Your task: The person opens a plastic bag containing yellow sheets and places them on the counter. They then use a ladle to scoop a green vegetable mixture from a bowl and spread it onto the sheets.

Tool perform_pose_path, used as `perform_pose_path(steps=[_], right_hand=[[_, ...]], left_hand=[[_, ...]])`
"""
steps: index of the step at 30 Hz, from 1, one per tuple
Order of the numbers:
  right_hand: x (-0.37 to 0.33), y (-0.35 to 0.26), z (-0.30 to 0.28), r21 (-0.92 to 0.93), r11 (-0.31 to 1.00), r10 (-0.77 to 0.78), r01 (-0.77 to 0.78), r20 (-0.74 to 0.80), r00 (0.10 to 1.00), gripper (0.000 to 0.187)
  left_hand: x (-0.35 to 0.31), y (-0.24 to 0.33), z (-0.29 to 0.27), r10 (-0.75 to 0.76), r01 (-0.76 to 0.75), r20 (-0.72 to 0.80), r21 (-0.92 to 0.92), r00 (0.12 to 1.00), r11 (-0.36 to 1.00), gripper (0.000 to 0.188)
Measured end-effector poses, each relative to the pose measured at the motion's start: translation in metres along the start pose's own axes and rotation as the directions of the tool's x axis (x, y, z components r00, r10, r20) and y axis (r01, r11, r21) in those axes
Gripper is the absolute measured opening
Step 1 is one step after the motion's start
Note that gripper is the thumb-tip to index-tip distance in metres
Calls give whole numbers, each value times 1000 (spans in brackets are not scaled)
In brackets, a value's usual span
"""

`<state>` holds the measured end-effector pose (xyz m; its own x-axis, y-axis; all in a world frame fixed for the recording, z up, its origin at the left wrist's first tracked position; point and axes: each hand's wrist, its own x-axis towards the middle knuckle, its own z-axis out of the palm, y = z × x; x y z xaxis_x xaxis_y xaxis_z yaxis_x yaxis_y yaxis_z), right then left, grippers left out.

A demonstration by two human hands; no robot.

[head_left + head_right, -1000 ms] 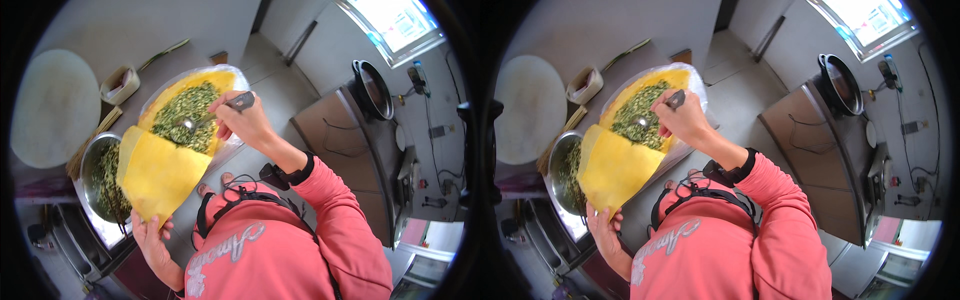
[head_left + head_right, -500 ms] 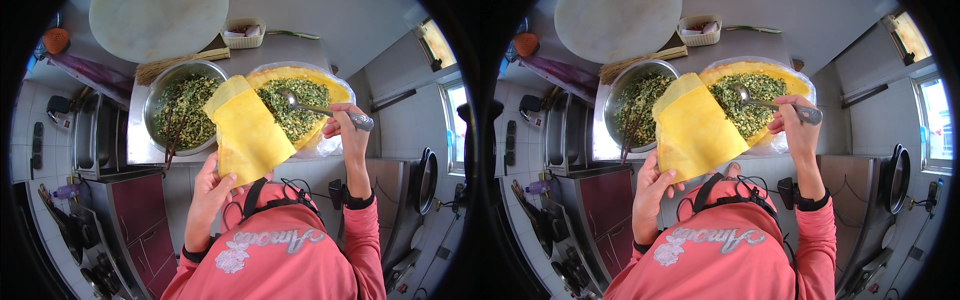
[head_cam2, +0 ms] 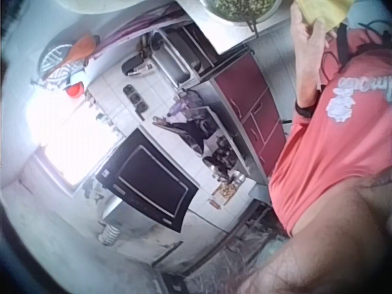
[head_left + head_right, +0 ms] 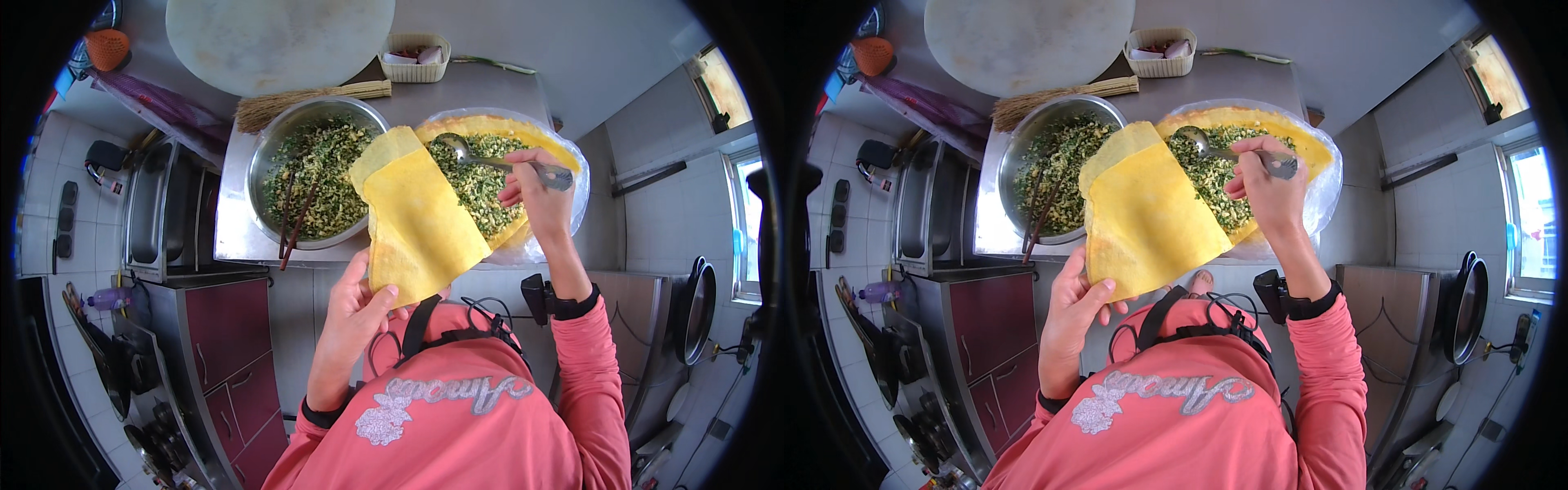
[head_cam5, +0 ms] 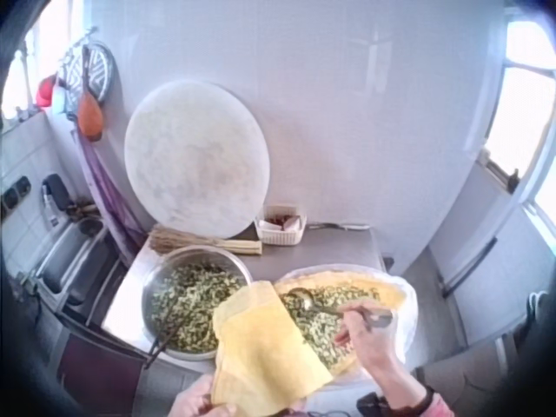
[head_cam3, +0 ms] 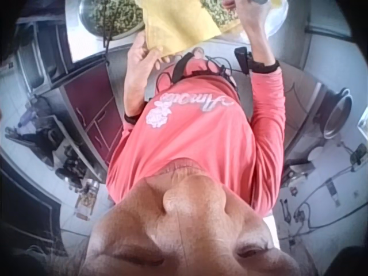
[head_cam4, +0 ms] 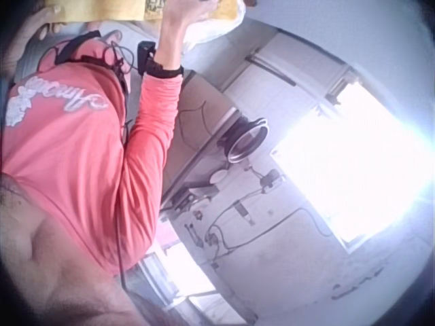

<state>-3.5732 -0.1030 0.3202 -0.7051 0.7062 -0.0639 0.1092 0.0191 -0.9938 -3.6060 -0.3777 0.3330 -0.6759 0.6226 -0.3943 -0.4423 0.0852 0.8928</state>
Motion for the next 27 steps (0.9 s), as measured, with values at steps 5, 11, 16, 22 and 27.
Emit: perform_pose_path(steps=[5,11,16,22,27], right_hand=[[1,-2,-6,-50,997,-56,56,14,998,18],[-14,15,-7,-338,789,-438,513,276,856,15],[-23,22,-15,-360,576,-566,734,472,676,21],[-31,17,-23,-346,483,-544,804,601,585,20],[-31,18,-25,-357,477,-565,803,576,591,21]], left_hand=[[-2,-2,0,-1,1,-14,-8,1000,1000,52],[-2,-1,-1,-3,3,-9,-7,1000,1000,51],[-2,-1,-1,2,-2,-18,-9,1000,1000,53],[0,0,-1,-3,2,-17,-12,1000,1000,53],[1,1,-1,-5,5,-4,-10,1000,1000,51]])
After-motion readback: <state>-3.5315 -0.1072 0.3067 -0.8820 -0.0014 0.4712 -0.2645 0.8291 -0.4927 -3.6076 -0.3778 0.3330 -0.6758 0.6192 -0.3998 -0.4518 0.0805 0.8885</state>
